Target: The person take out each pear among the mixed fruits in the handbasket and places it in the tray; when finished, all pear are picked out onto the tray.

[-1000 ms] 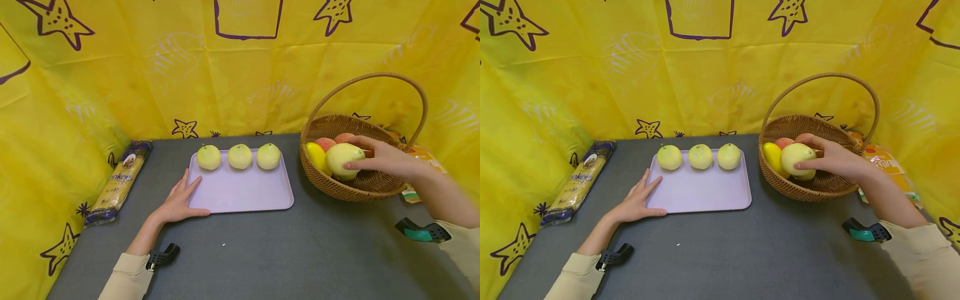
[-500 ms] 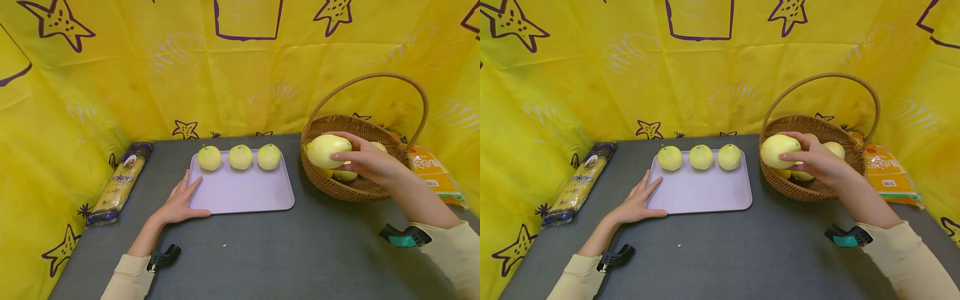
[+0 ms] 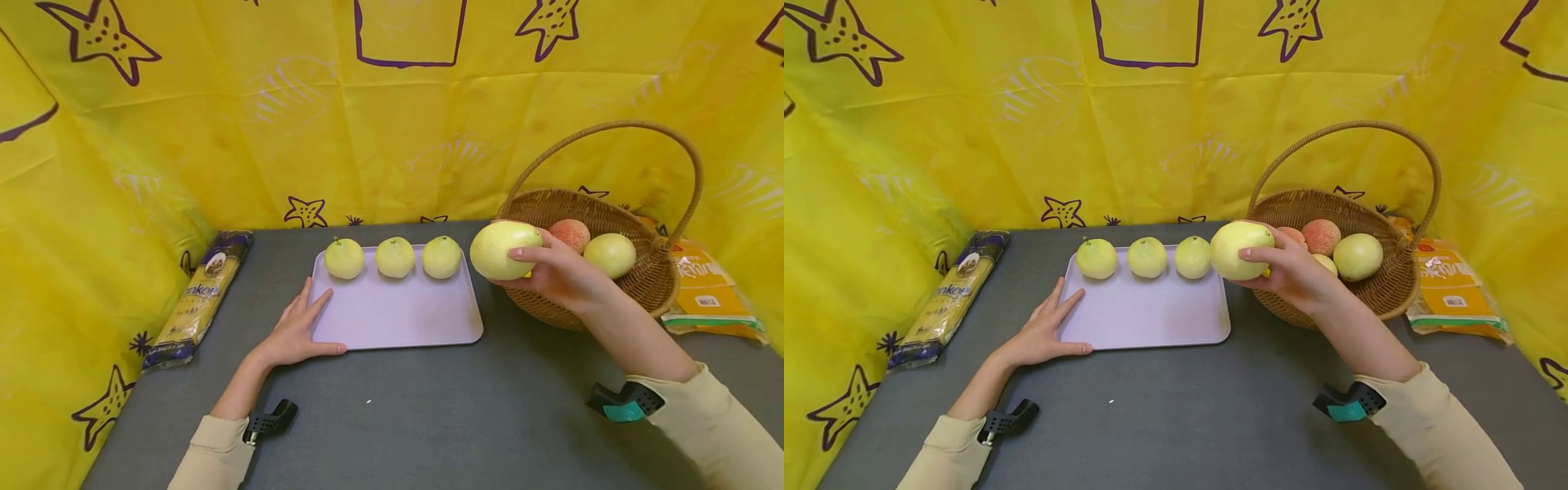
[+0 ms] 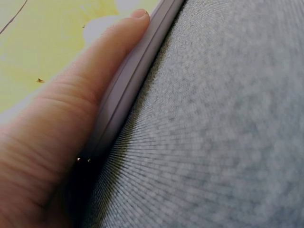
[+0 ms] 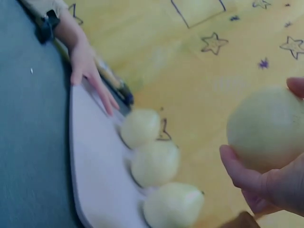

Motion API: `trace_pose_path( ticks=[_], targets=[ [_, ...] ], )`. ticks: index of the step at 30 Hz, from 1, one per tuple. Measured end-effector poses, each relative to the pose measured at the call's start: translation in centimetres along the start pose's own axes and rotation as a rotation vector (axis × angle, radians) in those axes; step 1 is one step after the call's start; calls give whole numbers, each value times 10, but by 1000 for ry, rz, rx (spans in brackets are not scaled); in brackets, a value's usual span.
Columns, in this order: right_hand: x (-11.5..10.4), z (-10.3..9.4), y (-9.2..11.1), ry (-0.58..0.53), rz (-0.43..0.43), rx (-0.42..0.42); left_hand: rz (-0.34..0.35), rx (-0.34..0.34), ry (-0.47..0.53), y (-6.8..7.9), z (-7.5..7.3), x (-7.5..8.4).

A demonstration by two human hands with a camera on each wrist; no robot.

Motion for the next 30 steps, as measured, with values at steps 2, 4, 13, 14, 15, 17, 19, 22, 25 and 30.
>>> trace_pose_path(
  ticks=[2, 4, 13, 14, 15, 17, 19, 22, 25, 30],
  targets=[
    [4, 6, -2, -29, 14, 3, -4, 2, 0, 0, 0, 0],
    [9, 12, -4, -42, 27, 2, -11, 0, 2, 0, 0, 0],
    [41, 27, -19, 40, 120, 28, -28, 4, 4, 0, -1, 0],
    [45, 28, -21, 49, 134, 30, -31, 6, 4, 0, -1, 0],
    [49, 28, -22, 53, 143, 34, -33, 7, 5, 0, -1, 0],
    [56, 29, -25, 60, 158, 34, -34, 9, 6, 0, -1, 1],
    [63, 31, -28, 55, 169, 33, -34, 12, 5, 1, -1, 0],
    [72, 33, -32, 55, 186, 38, -32, 14, 1, 1, 0, 0],
    [82, 35, -37, 54, 209, 47, -36, 13, -5, 1, 0, -1],
    [98, 38, -46, 60, 237, 82, -37, 11, -8, 1, 0, -1]
  ],
)
Point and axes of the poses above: each hand's wrist, its own y-axis away from the middle knuckle, its own z-axis out of the palm, x = y × z, the point moved 3 cm from there along -y, towards the middle knuckle, and after that the axes turned 2 degrees about x, right-handed, at the moved point
